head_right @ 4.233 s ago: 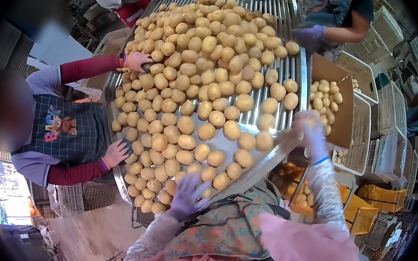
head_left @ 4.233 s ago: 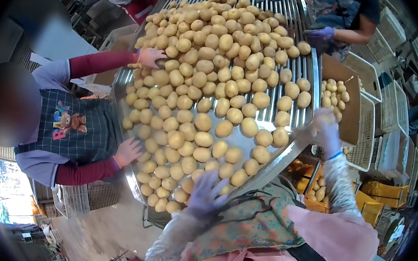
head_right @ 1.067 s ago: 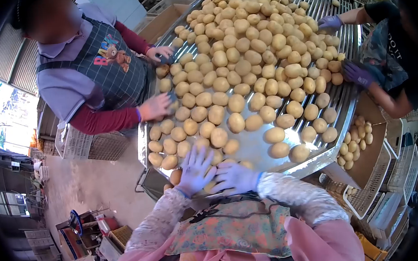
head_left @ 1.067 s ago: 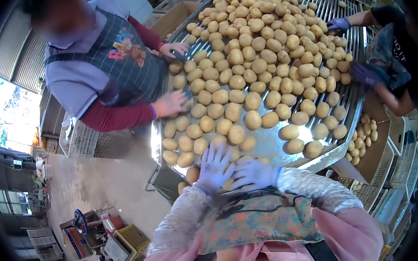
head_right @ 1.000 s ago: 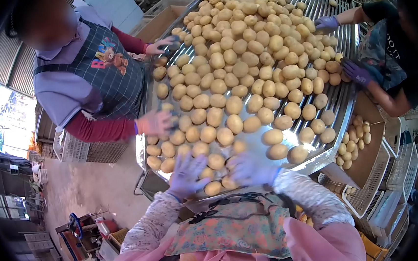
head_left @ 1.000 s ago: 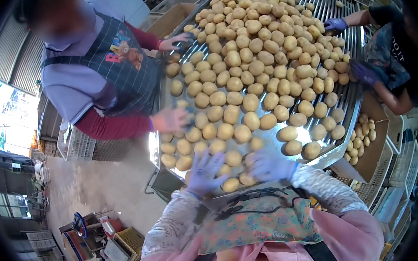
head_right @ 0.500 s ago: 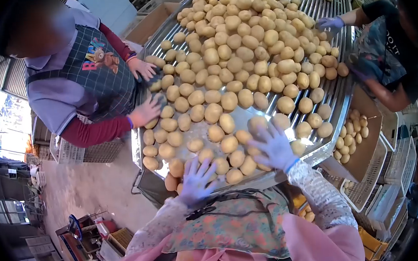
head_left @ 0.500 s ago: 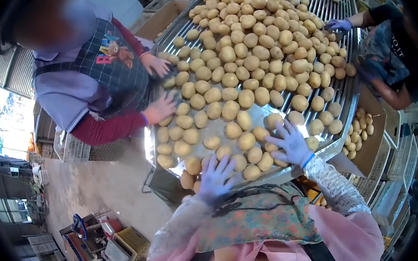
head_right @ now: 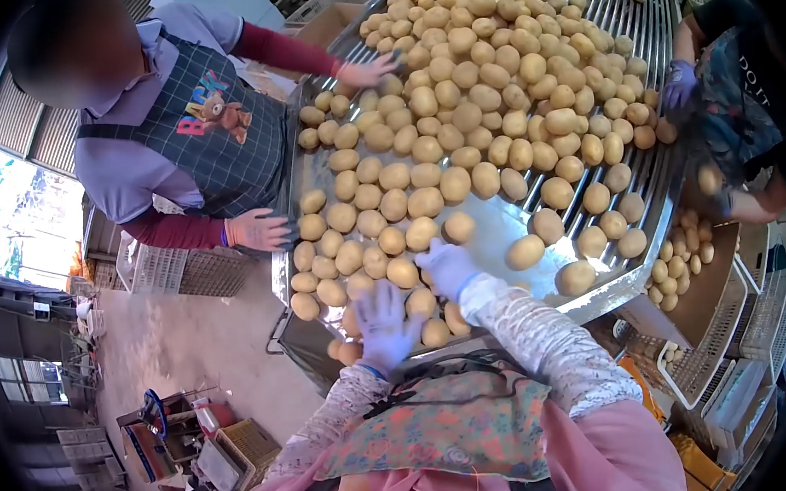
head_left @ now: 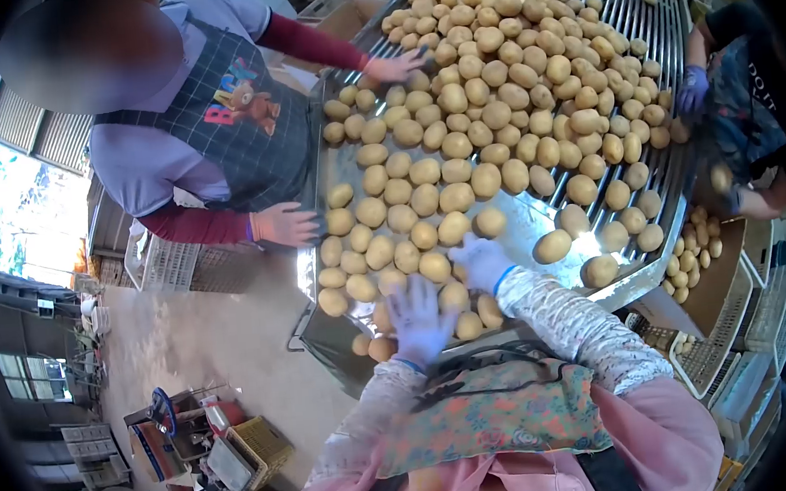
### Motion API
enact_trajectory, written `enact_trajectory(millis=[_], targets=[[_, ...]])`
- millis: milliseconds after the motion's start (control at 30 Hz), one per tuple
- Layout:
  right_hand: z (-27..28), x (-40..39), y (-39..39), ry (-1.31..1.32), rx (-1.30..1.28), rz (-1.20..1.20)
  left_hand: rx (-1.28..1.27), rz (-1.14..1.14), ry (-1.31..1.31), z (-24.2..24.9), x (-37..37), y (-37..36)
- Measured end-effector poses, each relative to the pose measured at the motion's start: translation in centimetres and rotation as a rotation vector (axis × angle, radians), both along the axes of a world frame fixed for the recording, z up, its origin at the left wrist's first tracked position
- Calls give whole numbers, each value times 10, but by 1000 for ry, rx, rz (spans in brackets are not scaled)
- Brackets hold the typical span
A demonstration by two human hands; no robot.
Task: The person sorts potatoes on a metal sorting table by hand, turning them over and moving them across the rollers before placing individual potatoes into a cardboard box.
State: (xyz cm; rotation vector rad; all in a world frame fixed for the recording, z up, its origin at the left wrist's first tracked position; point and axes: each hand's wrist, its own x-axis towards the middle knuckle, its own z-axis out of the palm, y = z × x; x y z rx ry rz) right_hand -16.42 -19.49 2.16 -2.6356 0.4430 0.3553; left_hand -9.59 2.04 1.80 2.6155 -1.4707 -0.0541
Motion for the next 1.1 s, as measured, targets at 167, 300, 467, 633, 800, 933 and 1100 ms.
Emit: enact_trajectory(millis=[167, 300, 467, 633, 800, 933, 1100], targets=[[4, -108, -43, -448, 487, -611, -62, -196, 178, 18, 45, 24], [38, -265, -79, -823, 115, -904, -134, -1, -162, -32, 97, 26], [56, -351, -114, -398, -940, -1137, -16, 53, -95, -36, 45, -90], [49, -242, -79, -386, -491, -445, -208, -460, 148, 14, -1, -91], [25, -156, -43, -416, -196, -130, -141, -486, 188, 33, 35, 0], [19, -82, 3, -518, -167, 34, -17, -490, 98, 48, 67, 57], [8, -23, 33, -515, -71, 253, -237, -163, -59, 29, 82, 50]])
